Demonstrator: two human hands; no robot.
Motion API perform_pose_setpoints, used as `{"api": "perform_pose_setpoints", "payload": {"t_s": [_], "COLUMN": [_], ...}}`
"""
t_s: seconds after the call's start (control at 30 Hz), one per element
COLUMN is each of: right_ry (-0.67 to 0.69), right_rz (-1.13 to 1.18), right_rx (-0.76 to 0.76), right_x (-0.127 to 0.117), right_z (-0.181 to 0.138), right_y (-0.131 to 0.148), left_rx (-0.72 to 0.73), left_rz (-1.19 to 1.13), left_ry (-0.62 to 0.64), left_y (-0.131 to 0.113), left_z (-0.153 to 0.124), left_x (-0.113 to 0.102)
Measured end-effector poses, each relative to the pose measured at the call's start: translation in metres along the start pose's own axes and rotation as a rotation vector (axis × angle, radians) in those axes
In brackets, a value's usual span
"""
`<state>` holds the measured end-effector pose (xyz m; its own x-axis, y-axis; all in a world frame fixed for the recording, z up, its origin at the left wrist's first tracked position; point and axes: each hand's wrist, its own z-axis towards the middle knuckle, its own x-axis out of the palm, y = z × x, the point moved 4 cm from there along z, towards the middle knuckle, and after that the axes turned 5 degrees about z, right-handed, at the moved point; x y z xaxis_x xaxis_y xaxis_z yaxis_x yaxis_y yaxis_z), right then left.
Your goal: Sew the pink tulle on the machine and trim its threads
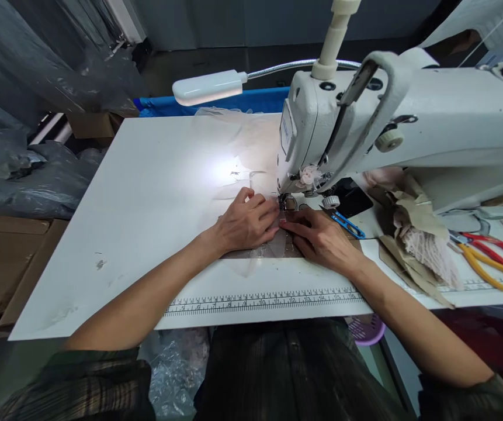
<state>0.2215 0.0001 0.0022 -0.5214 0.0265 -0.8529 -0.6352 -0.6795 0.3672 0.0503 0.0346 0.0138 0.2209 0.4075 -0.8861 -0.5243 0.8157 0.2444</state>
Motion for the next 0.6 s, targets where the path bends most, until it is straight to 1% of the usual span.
{"api": "perform_pose_setpoints", "payload": {"t_s": [0.07, 0.13, 0.33, 0.6], "right_ry": [0.002, -0.001, 0.007, 0.030], "right_rz": [-0.013, -0.024, -0.041, -0.067], "right_rx": [-0.011, -0.022, -0.013, 0.065], "right_x": [-0.0001, -0.0005, -0.0005, 0.0037], "right_z": [0.0004, 0.0011, 0.0030, 0.0047], "right_y": [0.0001, 0.0004, 0.0007, -0.0026], "left_rx": [0.069, 0.090, 0.048, -0.018], "left_rz": [-0.027, -0.071, -0.178, -0.121], "left_ry": [-0.035, -0.028, 0.033, 0.137], "left_y": [-0.0022, -0.0019, 0.0034, 0.0037], "left_z": [-0.0008, -0.0018, -0.0036, 0.0001], "left_x": [-0.0002, 0.0000, -0.0033, -0.0027]}}
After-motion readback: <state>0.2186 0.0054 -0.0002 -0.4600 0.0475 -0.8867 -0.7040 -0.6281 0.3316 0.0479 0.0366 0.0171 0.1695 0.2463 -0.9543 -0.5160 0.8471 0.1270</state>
